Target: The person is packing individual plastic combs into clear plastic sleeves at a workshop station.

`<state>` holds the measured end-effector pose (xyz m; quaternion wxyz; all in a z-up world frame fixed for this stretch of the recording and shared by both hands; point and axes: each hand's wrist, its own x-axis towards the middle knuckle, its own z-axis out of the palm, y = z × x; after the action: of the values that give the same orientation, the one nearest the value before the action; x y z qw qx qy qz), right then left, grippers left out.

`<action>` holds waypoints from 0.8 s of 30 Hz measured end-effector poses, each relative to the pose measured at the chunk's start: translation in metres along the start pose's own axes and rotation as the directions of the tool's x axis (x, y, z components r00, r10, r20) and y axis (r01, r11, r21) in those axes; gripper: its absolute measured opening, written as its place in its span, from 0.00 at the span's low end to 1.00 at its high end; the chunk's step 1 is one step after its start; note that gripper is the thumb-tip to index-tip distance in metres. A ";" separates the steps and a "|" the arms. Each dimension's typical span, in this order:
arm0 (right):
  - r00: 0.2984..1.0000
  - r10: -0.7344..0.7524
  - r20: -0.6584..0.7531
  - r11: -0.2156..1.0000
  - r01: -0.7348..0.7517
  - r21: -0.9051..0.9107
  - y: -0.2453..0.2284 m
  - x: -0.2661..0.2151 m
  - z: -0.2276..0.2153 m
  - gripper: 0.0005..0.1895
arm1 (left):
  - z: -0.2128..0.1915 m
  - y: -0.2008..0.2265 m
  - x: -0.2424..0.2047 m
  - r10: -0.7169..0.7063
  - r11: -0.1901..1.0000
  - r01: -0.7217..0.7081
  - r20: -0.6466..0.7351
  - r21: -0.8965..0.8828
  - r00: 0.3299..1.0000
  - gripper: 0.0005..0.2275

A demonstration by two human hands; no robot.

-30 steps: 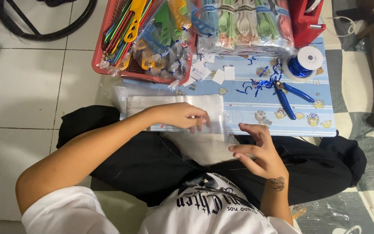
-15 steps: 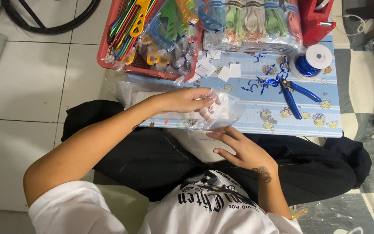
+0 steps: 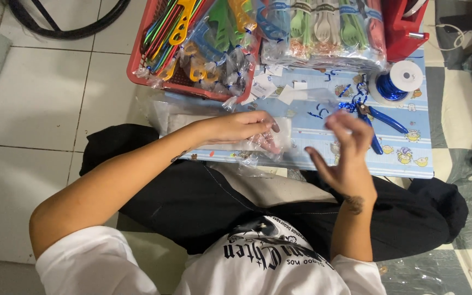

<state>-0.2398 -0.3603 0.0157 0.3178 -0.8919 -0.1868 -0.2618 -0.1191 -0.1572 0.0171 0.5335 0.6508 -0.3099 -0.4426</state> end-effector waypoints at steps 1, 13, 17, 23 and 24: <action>0.999 0.010 0.039 1.000 -0.010 0.018 -0.002 -0.004 0.009 0.29 | -0.003 -0.003 0.003 -0.013 1.000 0.013 -0.025 -0.011 1.000 0.12; 0.985 -0.022 -0.169 0.999 0.014 -0.051 -0.006 -0.005 0.012 0.09 | -0.001 -0.014 0.005 -0.074 0.991 0.108 0.348 -0.081 0.935 0.18; 0.985 -0.020 -0.172 0.994 0.002 -0.105 0.005 -0.020 -0.010 0.07 | 0.009 -0.002 -0.009 -0.137 0.919 -0.001 0.322 0.395 0.937 0.13; 0.965 -0.041 -0.259 0.997 0.021 -0.078 -0.003 -0.039 -0.035 0.08 | 0.086 0.000 -0.051 0.437 0.842 -0.460 0.144 0.283 0.888 0.11; 0.989 -0.020 -0.147 0.999 0.014 -0.042 -0.009 -0.041 -0.035 0.06 | 0.098 -0.018 -0.048 0.444 0.885 -0.452 0.091 0.112 0.891 0.10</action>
<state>-0.2887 -0.3833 0.0192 0.3103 -0.8748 -0.1650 -0.3335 -0.2292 -0.1520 0.0080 0.5679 0.5807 -0.4963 -0.3064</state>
